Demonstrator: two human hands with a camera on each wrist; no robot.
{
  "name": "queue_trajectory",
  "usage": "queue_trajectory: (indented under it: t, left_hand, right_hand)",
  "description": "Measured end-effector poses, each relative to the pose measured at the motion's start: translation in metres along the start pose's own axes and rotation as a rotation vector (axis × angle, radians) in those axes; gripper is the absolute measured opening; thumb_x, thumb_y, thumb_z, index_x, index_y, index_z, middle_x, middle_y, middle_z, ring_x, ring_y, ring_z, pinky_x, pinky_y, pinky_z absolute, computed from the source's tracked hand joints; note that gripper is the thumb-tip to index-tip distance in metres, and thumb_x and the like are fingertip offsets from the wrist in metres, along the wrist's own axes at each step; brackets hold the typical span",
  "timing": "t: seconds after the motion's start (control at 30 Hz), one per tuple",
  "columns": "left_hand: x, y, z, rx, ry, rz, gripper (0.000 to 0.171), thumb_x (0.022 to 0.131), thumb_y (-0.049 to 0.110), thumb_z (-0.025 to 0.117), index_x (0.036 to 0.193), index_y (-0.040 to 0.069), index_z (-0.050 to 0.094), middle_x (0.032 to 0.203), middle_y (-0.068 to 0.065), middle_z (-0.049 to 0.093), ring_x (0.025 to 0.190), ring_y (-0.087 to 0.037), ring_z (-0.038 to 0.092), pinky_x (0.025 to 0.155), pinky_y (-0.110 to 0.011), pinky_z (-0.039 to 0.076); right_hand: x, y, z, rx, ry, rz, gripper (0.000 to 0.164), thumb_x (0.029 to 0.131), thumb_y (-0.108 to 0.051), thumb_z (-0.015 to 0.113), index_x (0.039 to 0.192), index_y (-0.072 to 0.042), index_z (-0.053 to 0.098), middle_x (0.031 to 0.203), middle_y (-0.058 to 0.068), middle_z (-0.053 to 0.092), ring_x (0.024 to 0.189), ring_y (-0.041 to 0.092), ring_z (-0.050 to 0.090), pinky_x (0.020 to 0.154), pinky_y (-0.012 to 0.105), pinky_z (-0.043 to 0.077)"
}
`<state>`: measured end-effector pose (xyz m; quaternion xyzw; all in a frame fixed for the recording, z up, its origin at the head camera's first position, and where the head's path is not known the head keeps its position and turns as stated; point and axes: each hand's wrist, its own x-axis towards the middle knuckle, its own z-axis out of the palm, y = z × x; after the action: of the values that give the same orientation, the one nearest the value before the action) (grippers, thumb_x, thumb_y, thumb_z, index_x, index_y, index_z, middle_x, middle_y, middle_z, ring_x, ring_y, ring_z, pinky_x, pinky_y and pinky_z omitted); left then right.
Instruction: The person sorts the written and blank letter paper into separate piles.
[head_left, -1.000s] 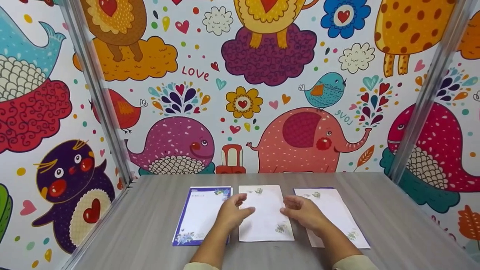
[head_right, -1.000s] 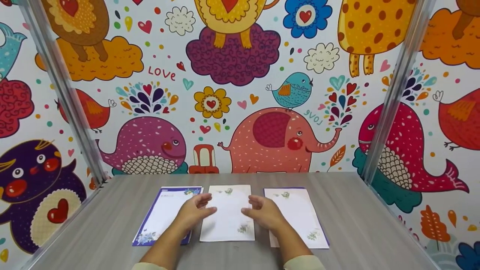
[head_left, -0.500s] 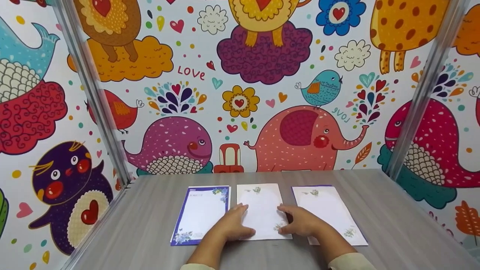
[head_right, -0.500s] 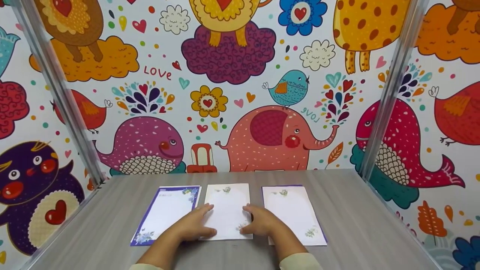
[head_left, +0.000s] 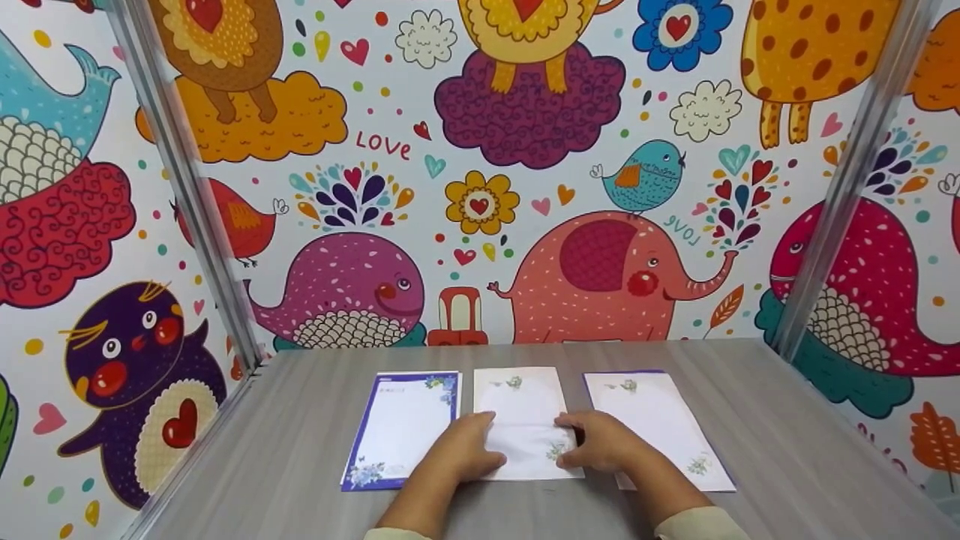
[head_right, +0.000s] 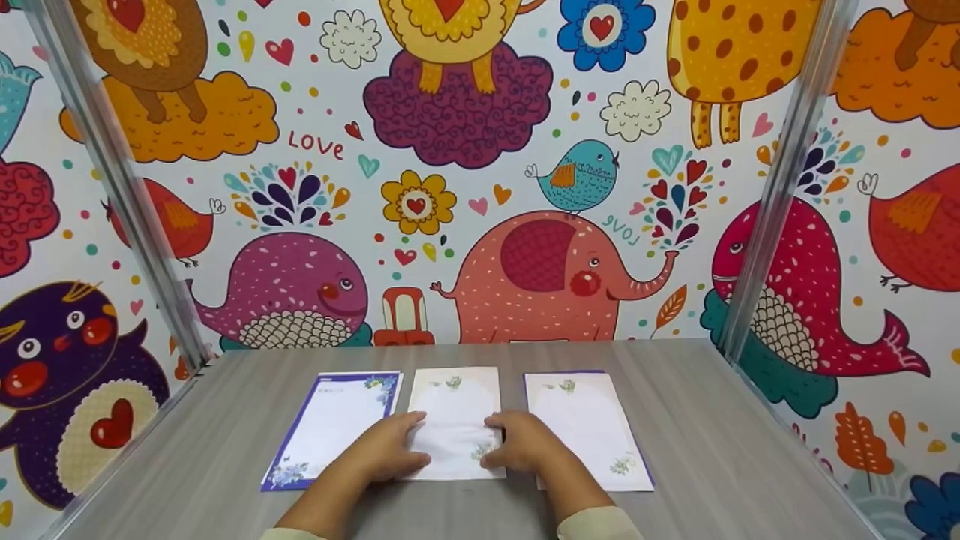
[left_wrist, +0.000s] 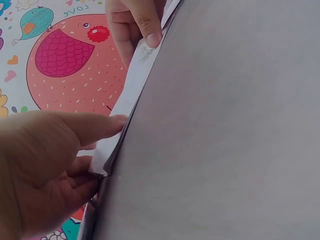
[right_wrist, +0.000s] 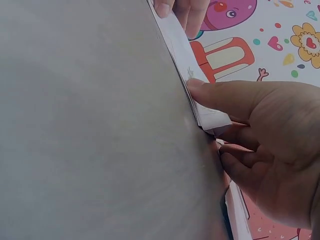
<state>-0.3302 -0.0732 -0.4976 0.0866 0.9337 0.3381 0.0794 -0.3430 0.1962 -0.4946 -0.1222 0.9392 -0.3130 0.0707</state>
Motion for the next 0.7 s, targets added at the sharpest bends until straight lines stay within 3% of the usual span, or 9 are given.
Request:
queue_trajectory:
  t: [0.17,0.27,0.47,0.57,0.7]
  left_hand:
    - [-0.0008,0.0013,-0.0013,-0.004,0.071,-0.006,0.068,0.087,0.021,0.087,0.148,0.005,0.062,0.149,-0.017,0.066,0.146,-0.040,0.056,0.126,-0.060,0.039]
    - [-0.0025,0.0011,-0.0017,0.021,0.132,0.037,0.065,0.085,0.019,0.088,0.143,0.003,0.065,0.139,-0.016,0.072,0.140,-0.041,0.062,0.122,-0.058,0.044]
    - [-0.0031,0.0004,-0.0010,0.037,0.172,0.059,0.063,0.081,0.018,0.089,0.138,0.000,0.068,0.133,-0.017,0.075,0.135,-0.043,0.064,0.120,-0.057,0.048]
    - [-0.0020,-0.0002,-0.0002,0.006,0.165,0.049,0.060,0.084,0.018,0.086,0.138,-0.002,0.067,0.135,-0.019,0.073,0.136,-0.043,0.064,0.120,-0.058,0.047]
    - [-0.0014,-0.0006,0.0016,-0.033,0.202,0.042,0.051,0.092,0.018,0.080,0.137,-0.003,0.068,0.136,-0.022,0.072,0.136,-0.044,0.064,0.119,-0.059,0.047]
  right_hand:
    - [0.0013,-0.0009,-0.0008,-0.005,0.038,0.016,0.052,0.081,-0.021,0.094,0.130,-0.022,0.078,0.133,0.008,0.074,0.125,0.031,0.067,0.117,0.067,0.046]
    - [0.0016,-0.0012,-0.0008,-0.005,0.055,0.002,0.048,0.081,-0.018,0.093,0.127,-0.020,0.079,0.128,0.006,0.076,0.119,0.028,0.068,0.114,0.064,0.050]
    - [0.0012,-0.0017,-0.0002,0.018,0.074,-0.045,0.045,0.081,-0.011,0.091,0.124,-0.013,0.080,0.107,0.001,0.077,0.093,0.018,0.063,0.093,0.047,0.060]
    - [0.0020,-0.0010,0.0002,0.049,0.086,-0.045,0.043,0.080,-0.008,0.091,0.122,-0.011,0.080,0.101,0.001,0.075,0.090,0.018,0.062,0.086,0.042,0.059]
    - [0.0035,0.0008,0.0020,0.132,0.143,-0.002,0.042,0.082,-0.009,0.090,0.122,-0.008,0.079,0.106,0.004,0.078,0.098,0.020,0.070,0.090,0.044,0.063]
